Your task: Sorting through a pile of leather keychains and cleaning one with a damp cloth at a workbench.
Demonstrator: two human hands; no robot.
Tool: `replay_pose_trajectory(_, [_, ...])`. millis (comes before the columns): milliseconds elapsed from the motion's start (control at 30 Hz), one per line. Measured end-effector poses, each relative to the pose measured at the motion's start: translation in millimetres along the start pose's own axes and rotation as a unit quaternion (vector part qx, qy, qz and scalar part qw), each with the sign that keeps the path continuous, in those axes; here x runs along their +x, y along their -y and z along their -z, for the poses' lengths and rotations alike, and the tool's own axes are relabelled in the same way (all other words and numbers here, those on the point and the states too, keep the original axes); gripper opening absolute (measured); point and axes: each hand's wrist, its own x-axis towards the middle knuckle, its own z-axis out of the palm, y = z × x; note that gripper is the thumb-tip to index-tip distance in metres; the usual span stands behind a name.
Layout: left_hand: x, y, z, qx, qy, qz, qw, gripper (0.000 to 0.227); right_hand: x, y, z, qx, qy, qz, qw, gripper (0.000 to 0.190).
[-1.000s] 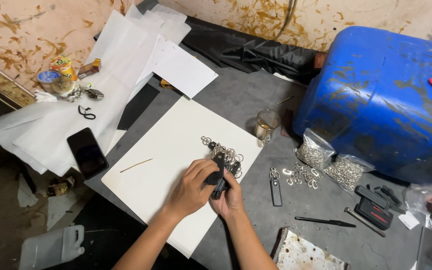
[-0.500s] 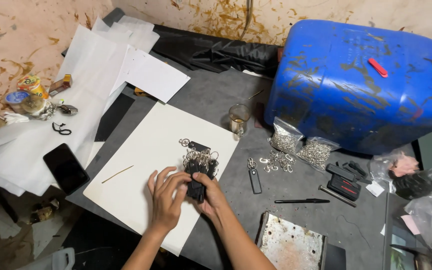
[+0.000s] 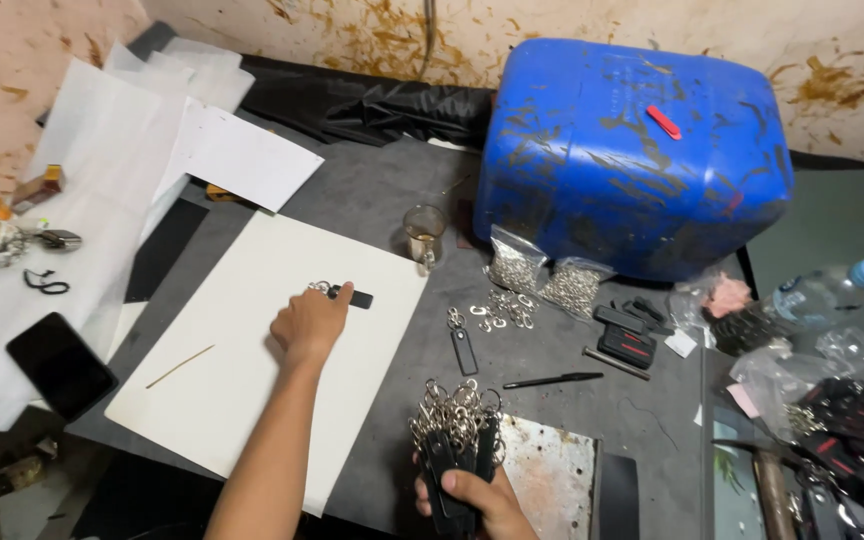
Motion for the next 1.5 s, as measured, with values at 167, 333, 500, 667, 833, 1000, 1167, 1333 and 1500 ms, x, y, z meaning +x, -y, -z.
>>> replay_pose_trajectory(167, [22,-22,-7,0.031,0.010,-0.044,0.999,0.027,-57,12,38,-0.018,-0.064,-0.042,0.997,0.068])
replay_pose_trajectory(333, [8,-33,-21,0.039,0.023,-0.043,0.998,0.040,-71,2,122,0.022,0.002,-0.023,0.999,0.071])
replay_pose_trajectory(500, [8,-40,-49,0.069,-0.011,-0.081,0.994,0.050,-83,6,133,0.085,0.005,-0.012,0.996,0.072])
replay_pose_trajectory(667, [-50,-55,-46,-0.029,0.111,-0.097,0.989,0.035,-89,16,127,0.077,-0.025,0.141,0.987,0.063])
replay_pose_trajectory(833, [-111,-74,-73,-0.078,0.097,-0.160,0.979,0.040,-93,30,129,0.052,-0.020,0.108,0.993,0.066])
replay_pose_trajectory(1000, [-91,-76,-129,0.015,-0.006,-0.217,0.976,0.052,-96,39,129,0.038,0.013,0.073,0.997,0.068])
replay_pose_trajectory(1167, [-99,-75,-122,0.006,-0.002,-0.220,0.975,0.036,-98,38,126,0.032,-0.007,0.087,0.996,0.067])
replay_pose_trajectory(1333, [-152,-77,-73,-0.134,0.125,-0.190,0.964,0.020,-84,32,106,0.127,-0.103,0.190,0.968,0.061])
replay_pose_trajectory(1500, [-237,-76,-43,-0.247,0.272,-0.141,0.919,0.007,-60,32,94,0.151,-0.124,0.226,0.954,0.055])
